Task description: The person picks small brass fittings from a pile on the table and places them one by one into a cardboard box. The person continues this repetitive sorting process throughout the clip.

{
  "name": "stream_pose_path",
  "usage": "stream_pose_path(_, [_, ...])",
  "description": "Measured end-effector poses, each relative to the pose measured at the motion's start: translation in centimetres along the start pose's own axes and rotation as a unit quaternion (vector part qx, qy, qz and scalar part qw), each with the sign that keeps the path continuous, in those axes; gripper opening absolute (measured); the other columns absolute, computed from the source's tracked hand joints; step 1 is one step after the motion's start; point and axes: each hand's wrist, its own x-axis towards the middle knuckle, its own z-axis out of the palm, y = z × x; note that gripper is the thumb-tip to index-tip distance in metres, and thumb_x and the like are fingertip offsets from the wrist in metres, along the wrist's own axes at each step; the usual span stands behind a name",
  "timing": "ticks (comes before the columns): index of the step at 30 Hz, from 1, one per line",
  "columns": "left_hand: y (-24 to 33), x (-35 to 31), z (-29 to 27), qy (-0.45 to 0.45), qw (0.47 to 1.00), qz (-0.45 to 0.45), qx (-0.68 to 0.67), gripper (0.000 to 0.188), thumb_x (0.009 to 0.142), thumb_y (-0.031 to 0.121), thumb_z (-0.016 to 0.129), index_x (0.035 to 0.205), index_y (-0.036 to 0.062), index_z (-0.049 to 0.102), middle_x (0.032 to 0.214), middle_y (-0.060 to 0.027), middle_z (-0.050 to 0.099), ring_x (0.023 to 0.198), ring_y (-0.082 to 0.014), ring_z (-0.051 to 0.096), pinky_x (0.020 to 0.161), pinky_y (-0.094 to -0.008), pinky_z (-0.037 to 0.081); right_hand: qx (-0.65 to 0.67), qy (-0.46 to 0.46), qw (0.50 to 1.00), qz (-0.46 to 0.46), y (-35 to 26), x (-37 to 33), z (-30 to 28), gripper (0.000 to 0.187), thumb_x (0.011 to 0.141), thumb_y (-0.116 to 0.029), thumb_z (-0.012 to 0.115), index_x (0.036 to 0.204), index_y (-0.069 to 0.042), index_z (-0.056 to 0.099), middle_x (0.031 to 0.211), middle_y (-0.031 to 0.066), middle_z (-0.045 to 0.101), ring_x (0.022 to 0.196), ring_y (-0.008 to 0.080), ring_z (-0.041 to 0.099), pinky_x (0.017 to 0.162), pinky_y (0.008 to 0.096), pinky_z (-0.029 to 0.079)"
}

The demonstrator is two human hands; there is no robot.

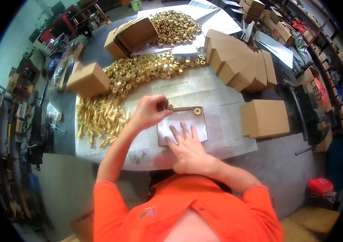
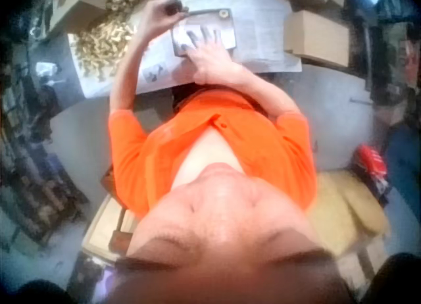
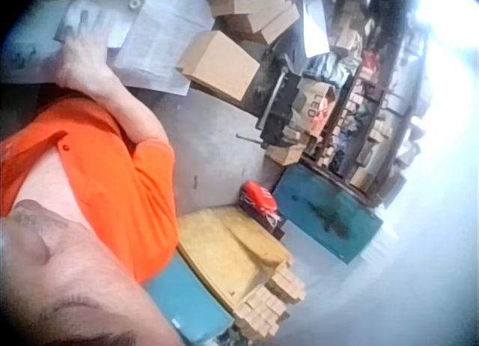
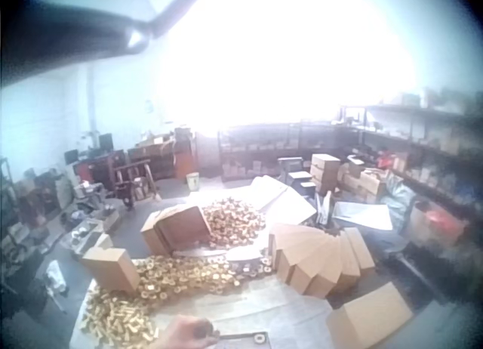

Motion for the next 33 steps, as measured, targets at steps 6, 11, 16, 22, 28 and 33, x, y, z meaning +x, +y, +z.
stream_pose_path(6, [0.3, 0.3, 3.8, -0.027, 0.995, 0.044, 0.081, 0.021, 0.069, 0.012, 0.077, 0.082, 0.0025, 0.065, 0.072, -0.0098, 0.065, 0.063, -0.0214, 0.063, 0.059, -0.0327, 0.05, 0.017, -0.033, 0.999, 0.029, 0.7, -0.2, 1.2, 0.078, 0.062, -0.025, 0.065, 0.137, -0.01, 0.047, 0.147, 0.0306, 0.026, 0.137, 0.0561, 0.012, 0.102, 0.0745, 0.012])
stream_pose_path(11, [0.2, 1.0, 6.4, -0.025, 0.982, 0.072, 0.171, 0.019, 0.07, 0.019, 0.073, 0.083, 0.0067, 0.065, 0.076, -0.0098, 0.066, 0.072, -0.0286, 0.065, 0.064, -0.0393, 0.051, 0.018, -0.038, 0.999, 0.032, 1.1, -1.3, -0.2, 0.077, 0.061, -0.024, 0.066, 0.136, -0.013, 0.049, 0.146, 0.0306, 0.027, 0.138, 0.0543, 0.011, 0.105, 0.0709, 0.014])
stream_pose_path(16, [0.2, 1.4, 7.9, -0.034, 0.969, 0.09, 0.228, 0.021, 0.075, 0.025, 0.071, 0.086, 0.0079, 0.066, 0.082, -0.0086, 0.065, 0.076, -0.0306, 0.065, 0.066, -0.0409, 0.051, 0.009, -0.013, 1.0, 0.025, 2.1, -2.2, 0.8, 0.075, 0.064, -0.022, 0.063, 0.136, -0.009, 0.048, 0.147, 0.029, 0.028, 0.138, 0.0551, 0.014, 0.109, 0.0664, 0.012])
stream_pose_path(22, [0.4, 1.1, 8.0, -0.023, 0.963, 0.1, 0.247, 0.02, 0.078, 0.025, 0.068, 0.088, 0.008, 0.065, 0.081, -0.0092, 0.064, 0.073, -0.0314, 0.064, 0.064, -0.0419, 0.05, -0.002, 0.014, 1.0, 0.011, 2.4, -2.3, 1.6, 0.074, 0.065, -0.022, 0.063, 0.136, -0.009, 0.048, 0.146, 0.0295, 0.029, 0.137, 0.0555, 0.015, 0.109, 0.0666, 0.011])
stream_pose_path(28, [-0.1, 1.1, 8.9, 0.021, 0.957, 0.126, 0.26, 0.017, 0.079, 0.023, 0.068, 0.088, 0.0091, 0.064, 0.077, -0.0093, 0.06, 0.069, -0.0308, 0.063, 0.059, -0.0426, 0.048, -0.002, 0.032, 0.999, 0.008, 2.4, -2.4, 1.9, 0.074, 0.064, -0.021, 0.064, 0.136, -0.009, 0.048, 0.146, 0.0292, 0.03, 0.137, 0.0556, 0.015, 0.109, 0.0672, 0.01])
stream_pose_path(33, [-0.5, 1.1, 9.2, 0.028, 0.962, 0.134, 0.236, 0.017, 0.078, 0.022, 0.068, 0.088, 0.0093, 0.064, 0.077, -0.0092, 0.061, 0.069, -0.0311, 0.063, 0.058, -0.042, 0.048, 0.002, 0.045, 0.999, 0.001, 2.4, -2.4, 2.3, 0.073, 0.064, -0.021, 0.064, 0.134, -0.008, 0.049, 0.145, 0.0291, 0.031, 0.137, 0.0558, 0.016, 0.109, 0.067, 0.01])
